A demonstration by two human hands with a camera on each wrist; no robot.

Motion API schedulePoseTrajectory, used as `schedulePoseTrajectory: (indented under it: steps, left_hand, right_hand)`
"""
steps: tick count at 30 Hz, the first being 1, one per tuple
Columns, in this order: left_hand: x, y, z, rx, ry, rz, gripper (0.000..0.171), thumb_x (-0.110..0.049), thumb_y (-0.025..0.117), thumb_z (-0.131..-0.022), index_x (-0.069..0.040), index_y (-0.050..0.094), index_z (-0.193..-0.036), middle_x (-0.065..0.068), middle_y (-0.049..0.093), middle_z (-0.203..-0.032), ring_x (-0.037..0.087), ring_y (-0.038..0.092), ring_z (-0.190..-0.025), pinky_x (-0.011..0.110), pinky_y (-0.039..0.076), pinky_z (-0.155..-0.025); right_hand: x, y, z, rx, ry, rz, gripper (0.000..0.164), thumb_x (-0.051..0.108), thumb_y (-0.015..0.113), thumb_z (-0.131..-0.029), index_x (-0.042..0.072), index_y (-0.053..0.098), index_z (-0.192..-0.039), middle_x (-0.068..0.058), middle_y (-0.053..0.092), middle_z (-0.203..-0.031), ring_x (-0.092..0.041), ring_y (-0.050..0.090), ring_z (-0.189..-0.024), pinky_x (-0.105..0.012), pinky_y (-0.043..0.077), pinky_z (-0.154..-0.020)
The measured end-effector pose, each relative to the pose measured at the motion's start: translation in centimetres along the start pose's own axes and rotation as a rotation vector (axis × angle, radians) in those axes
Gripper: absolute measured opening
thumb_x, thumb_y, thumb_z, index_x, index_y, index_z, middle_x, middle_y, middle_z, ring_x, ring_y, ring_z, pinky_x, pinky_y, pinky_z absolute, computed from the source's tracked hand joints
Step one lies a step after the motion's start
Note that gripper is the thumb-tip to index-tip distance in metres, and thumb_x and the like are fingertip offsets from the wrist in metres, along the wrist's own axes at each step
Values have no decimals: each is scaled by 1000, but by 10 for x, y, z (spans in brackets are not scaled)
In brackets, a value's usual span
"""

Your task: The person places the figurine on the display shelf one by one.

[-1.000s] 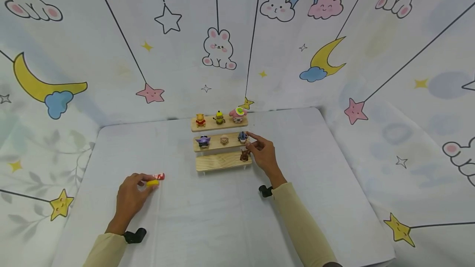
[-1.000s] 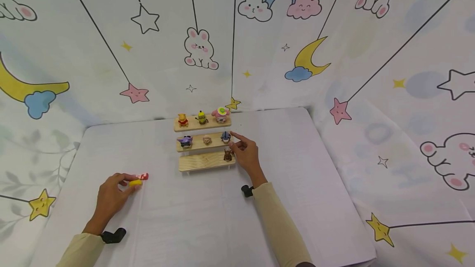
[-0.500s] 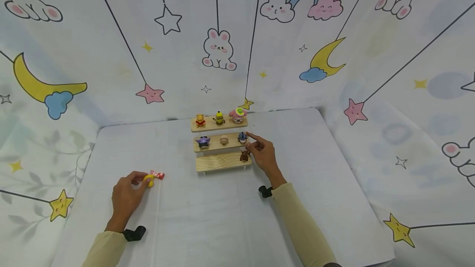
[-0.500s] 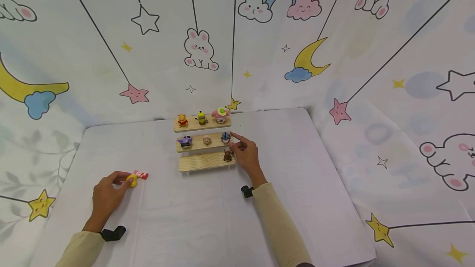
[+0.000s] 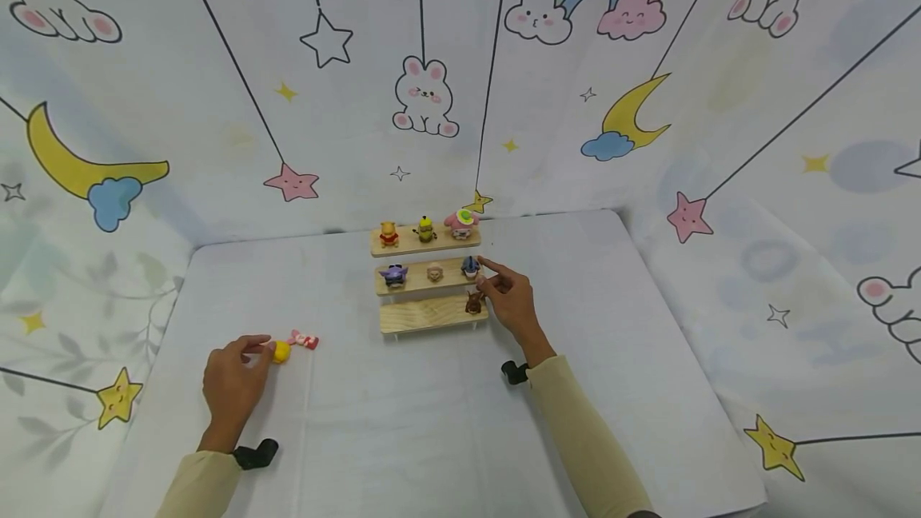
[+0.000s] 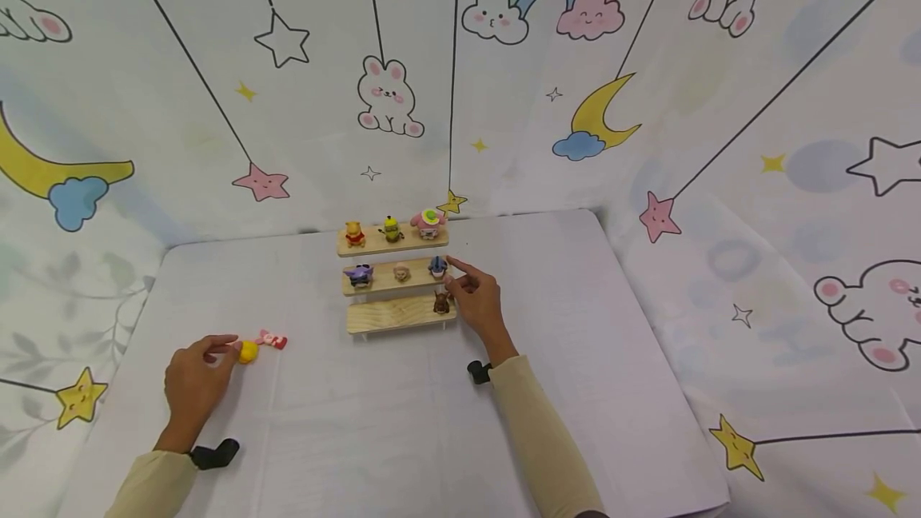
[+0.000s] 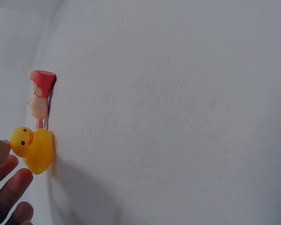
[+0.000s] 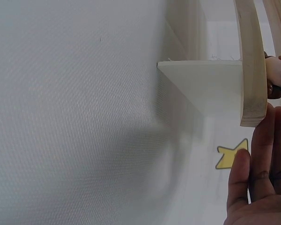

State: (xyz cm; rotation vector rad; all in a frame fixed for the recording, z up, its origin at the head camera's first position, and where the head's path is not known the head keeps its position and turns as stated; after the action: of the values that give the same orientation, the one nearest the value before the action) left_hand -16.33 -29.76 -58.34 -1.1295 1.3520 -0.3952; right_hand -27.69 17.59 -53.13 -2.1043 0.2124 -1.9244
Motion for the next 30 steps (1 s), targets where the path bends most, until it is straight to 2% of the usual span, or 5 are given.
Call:
schedulePoseTrajectory:
  steps: [4,10,22,30]
  left_hand:
    - [-5,-2,4,-16,28,22,23,-24,71,-92,-6,74,-107,16,73,-98,28,53,-89,36,34,-71]
    - [-12,-4,8,-23,50,31,24,-20,79,-85,-6,76,-104,17,72,-99,29,52,-92,36,34,-71]
    - [-2,2,10,4,49,7,29,-19,83,-81,-7,76,-107,19,69,-104,29,50,-94,37,35,-70]
    - [-2,3,10,14,67,6,31,-18,84,-80,-6,76,-108,19,69,-106,31,52,-95,38,37,-71]
  right_hand:
    - [0,0,-1,-5,0,-9,41,17,65,-97,15,61,-138,-24,72,-96,-36,70,-79,-26,45,-57]
    - [1,0,0,-3,3,-16,41,16,65,-97,15,61,-138,-27,71,-98,-35,71,-82,-26,48,-62]
    - [0,-1,1,-20,1,-18,40,15,66,-97,13,62,-137,-22,73,-93,-34,70,-79,-27,45,-57]
    - [1,0,1,-16,0,-8,40,17,65,-97,14,61,-137,-21,73,-92,-36,69,-79,-26,44,-55]
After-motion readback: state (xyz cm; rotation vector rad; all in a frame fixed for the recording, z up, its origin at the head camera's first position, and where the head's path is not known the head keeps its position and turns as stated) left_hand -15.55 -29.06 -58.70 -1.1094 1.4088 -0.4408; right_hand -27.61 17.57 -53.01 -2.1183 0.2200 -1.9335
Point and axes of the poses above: each hand's wrist, its own z-axis away from the middle knuckle, its own y-axis out of the palm, x = y × z, the point moved 8 cm from there along -z, towards the middle knuckle
